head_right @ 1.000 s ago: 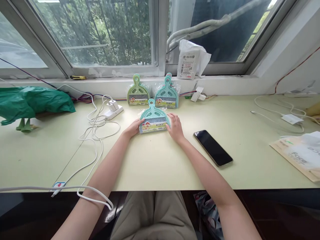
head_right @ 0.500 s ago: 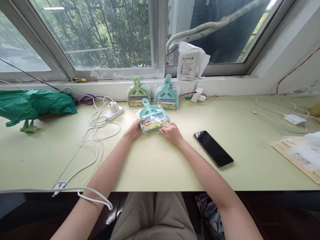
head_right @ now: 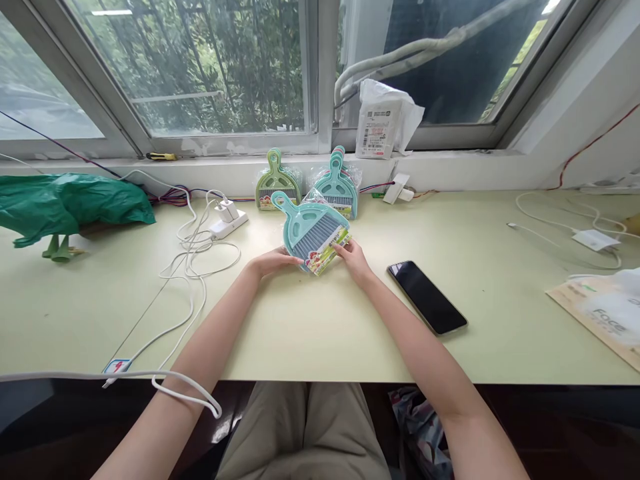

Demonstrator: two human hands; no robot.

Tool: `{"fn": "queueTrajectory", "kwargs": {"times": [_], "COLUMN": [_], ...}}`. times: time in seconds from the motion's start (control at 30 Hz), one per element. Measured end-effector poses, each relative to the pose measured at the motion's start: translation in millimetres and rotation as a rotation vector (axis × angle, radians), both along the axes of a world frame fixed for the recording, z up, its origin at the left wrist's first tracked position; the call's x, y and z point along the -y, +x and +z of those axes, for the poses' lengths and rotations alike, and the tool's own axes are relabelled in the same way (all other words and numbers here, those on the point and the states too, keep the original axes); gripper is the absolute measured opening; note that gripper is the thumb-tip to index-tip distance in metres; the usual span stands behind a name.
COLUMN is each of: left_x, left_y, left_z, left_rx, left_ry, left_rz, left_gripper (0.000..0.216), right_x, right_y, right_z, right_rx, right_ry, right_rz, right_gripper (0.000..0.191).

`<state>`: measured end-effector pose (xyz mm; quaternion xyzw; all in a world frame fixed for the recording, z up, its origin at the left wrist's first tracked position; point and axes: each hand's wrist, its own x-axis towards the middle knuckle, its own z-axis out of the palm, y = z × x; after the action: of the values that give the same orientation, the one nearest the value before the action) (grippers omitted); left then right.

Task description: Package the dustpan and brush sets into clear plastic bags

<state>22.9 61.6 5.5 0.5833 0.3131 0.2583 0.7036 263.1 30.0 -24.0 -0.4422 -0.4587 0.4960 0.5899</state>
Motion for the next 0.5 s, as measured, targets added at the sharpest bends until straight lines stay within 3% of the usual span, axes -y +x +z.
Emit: {"fn": "queueTrajectory", "kwargs": {"times": [0.13, 0.27, 0.33, 0.5], "left_x": [0, -6, -9, -14], "left_y": [0, 3, 4, 3], "left_z": [1.2, -4.4, -6.1, -5.7], "left_rx": [-0.064, 0.077, 0.107, 0.145], "left_ry": [0.052, -0.015, -0.05, -0.013], "left_rz": [-0.062, -0.023, -0.028, 0.144], "left_gripper": [0.064, 0.045, 0.046, 0.046], "right_x": [4, 6, 5, 2], "right_y": [-3, -4, -3, 2], "right_z": [2.9, 2.1, 0.8, 0.9], "right_rx": [-0.105, -0.135, -0.14, -0.128], "right_ry": [-0.001, -0.022, -0.031, -0.04], "right_rz": [0.001, -0.023, -0.046, -0.152], "right_gripper": [0.058, 0.053, 0.052, 0.054]}}
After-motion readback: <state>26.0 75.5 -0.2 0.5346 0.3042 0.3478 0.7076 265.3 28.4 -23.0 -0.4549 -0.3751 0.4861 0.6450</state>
